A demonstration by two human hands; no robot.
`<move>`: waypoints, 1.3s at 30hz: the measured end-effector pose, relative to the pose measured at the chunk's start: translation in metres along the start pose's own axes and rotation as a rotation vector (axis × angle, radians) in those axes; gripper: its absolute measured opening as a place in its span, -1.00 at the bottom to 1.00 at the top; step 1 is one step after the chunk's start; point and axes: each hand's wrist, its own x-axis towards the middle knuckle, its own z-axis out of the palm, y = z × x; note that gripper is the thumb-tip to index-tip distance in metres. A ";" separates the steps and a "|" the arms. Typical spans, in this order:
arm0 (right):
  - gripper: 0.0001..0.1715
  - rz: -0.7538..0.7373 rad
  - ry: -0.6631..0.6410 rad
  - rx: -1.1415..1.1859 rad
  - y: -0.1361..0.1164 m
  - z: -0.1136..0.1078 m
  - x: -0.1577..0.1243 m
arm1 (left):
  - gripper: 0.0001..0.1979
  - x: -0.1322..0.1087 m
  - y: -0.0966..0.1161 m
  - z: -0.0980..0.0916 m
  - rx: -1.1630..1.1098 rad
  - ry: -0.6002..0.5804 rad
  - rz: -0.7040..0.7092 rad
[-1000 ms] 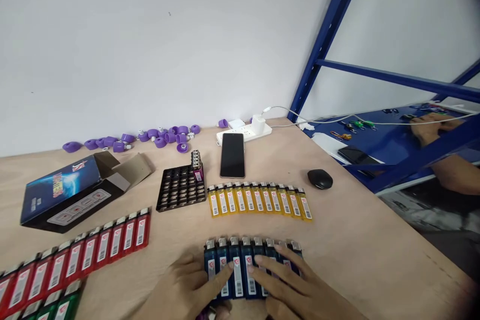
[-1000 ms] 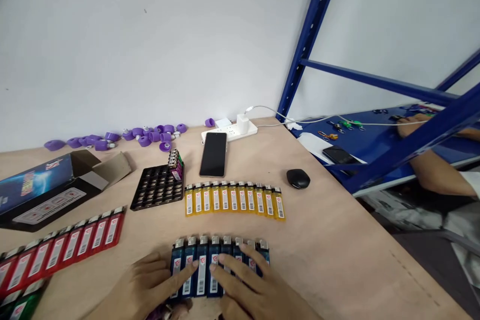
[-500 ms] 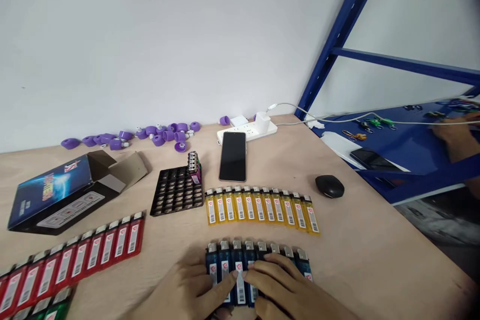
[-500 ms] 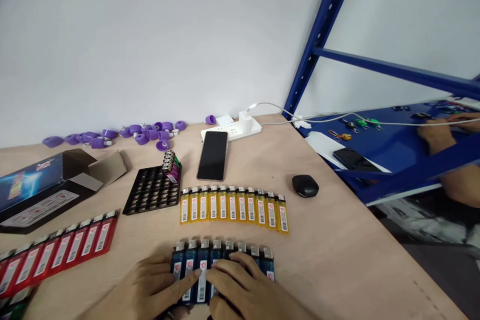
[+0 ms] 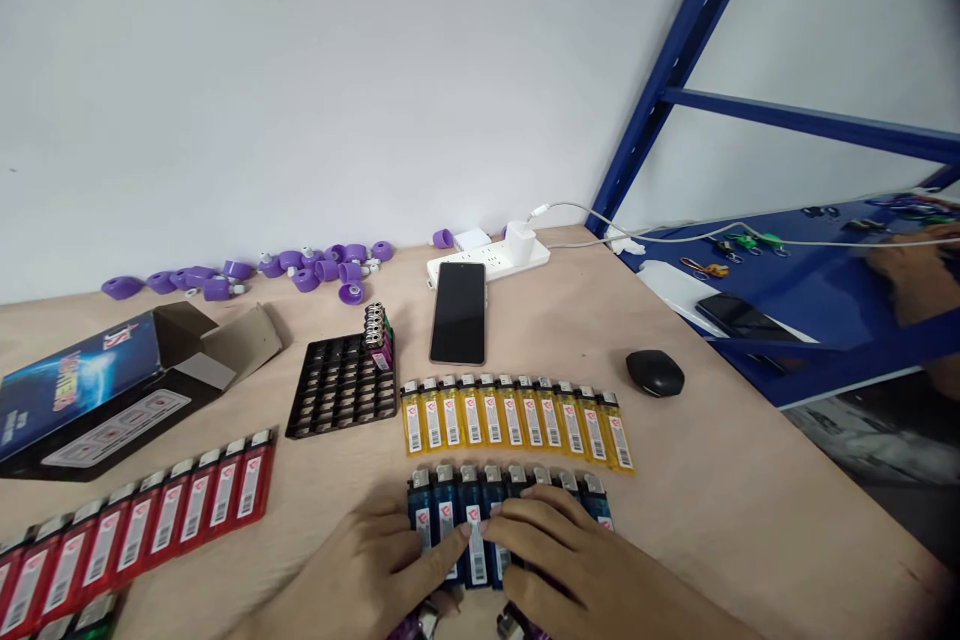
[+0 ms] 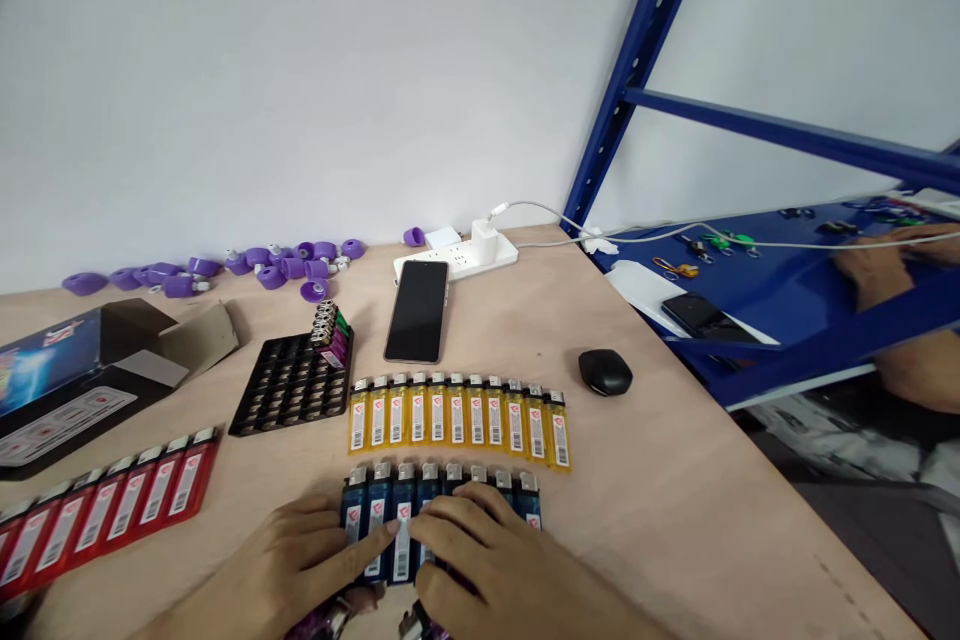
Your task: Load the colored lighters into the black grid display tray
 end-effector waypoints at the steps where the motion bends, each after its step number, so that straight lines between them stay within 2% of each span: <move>1: -0.72 -0.007 -0.001 0.003 0.001 0.001 0.000 | -0.62 0.000 -0.001 0.000 0.006 -0.028 0.003; 4: -0.71 -0.015 -0.001 -0.007 0.003 0.001 0.000 | -0.62 0.001 -0.003 0.000 0.037 -0.081 0.010; 11: -0.70 0.014 0.018 -0.001 0.008 0.000 0.005 | -0.66 0.009 -0.005 -0.005 0.116 -0.076 0.042; 20: -0.71 0.057 -0.021 -0.036 0.006 0.002 0.002 | -0.65 0.010 -0.007 -0.002 0.116 -0.066 0.024; 26: -0.68 0.102 0.042 -0.048 0.002 0.004 0.003 | -0.66 0.006 -0.007 0.002 0.118 -0.050 0.020; 31: -0.63 0.089 0.060 -0.068 0.001 0.004 0.005 | -0.62 0.005 -0.007 0.005 0.182 -0.117 -0.014; 34: -0.64 0.075 0.150 -0.089 0.002 -0.002 0.004 | -0.58 0.002 -0.001 0.002 0.187 -0.050 -0.029; 36: -0.72 0.114 0.244 -0.032 -0.003 -0.006 -0.003 | -0.52 -0.005 0.011 0.000 0.088 0.060 -0.110; 39: -0.89 0.334 0.351 0.279 -0.024 -0.009 -0.017 | -0.52 -0.020 0.038 0.002 -0.286 0.194 -0.506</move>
